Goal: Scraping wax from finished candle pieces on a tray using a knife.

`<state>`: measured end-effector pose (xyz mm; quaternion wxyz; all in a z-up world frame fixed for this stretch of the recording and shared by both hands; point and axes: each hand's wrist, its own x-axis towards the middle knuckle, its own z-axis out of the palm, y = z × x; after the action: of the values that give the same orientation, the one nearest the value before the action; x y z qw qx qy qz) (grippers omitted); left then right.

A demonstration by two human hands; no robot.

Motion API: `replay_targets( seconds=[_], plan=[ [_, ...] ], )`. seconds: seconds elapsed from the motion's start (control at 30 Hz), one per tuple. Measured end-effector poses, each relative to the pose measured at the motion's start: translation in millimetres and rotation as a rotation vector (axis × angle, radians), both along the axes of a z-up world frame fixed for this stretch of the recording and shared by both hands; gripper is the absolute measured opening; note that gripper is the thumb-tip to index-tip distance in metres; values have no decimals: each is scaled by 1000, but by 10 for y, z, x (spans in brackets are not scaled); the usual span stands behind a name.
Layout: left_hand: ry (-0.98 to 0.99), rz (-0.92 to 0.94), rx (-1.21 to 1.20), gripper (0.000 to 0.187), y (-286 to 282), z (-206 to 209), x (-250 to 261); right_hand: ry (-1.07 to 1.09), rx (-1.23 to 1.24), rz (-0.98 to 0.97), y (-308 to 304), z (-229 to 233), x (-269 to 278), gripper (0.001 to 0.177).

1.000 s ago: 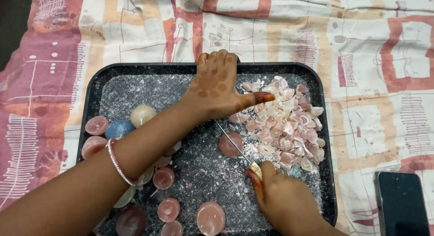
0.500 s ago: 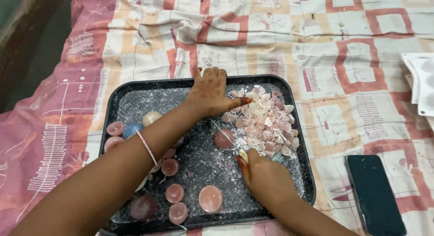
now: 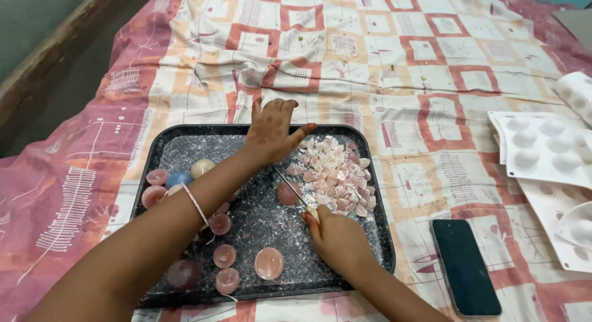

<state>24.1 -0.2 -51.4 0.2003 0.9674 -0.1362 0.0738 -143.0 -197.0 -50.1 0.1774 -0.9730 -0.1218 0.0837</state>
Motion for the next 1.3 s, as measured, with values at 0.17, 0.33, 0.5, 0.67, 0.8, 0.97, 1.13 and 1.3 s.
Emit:
replay_targets(
  seconds=[0.17, 0.33, 0.5, 0.67, 0.8, 0.97, 1.13, 1.3],
  plan=[
    [-481, 30, -185, 75, 18, 373, -486, 20, 292, -22, -169, -222, 273, 45],
    [-283, 185, -842, 69, -115, 393, -1064, 498, 983, -140, -206, -29, 588, 49],
    [244, 15, -1253, 58, -330, -363, -857, 540, 1075, -119, -250, -222, 679, 51],
    [382, -74, -1375, 47, -306, -333, -910, 608, 1060, -53, -376, -397, 665, 51],
    [430, -53, -1352, 50, -245, -143, -965, 643, 1069, -29, -388, -366, 674, 54],
    [405, -99, -1346, 51, -194, -143, -1056, 632, 1087, 7, -401, -422, 612, 56],
    [263, -200, -1254, 52, -212, -107, -1189, 609, 1097, 25, -426, -326, 521, 54],
    [280, -227, -1321, 54, -242, -254, -1183, 726, 1088, 21, -450, -46, 503, 56]
  ],
)
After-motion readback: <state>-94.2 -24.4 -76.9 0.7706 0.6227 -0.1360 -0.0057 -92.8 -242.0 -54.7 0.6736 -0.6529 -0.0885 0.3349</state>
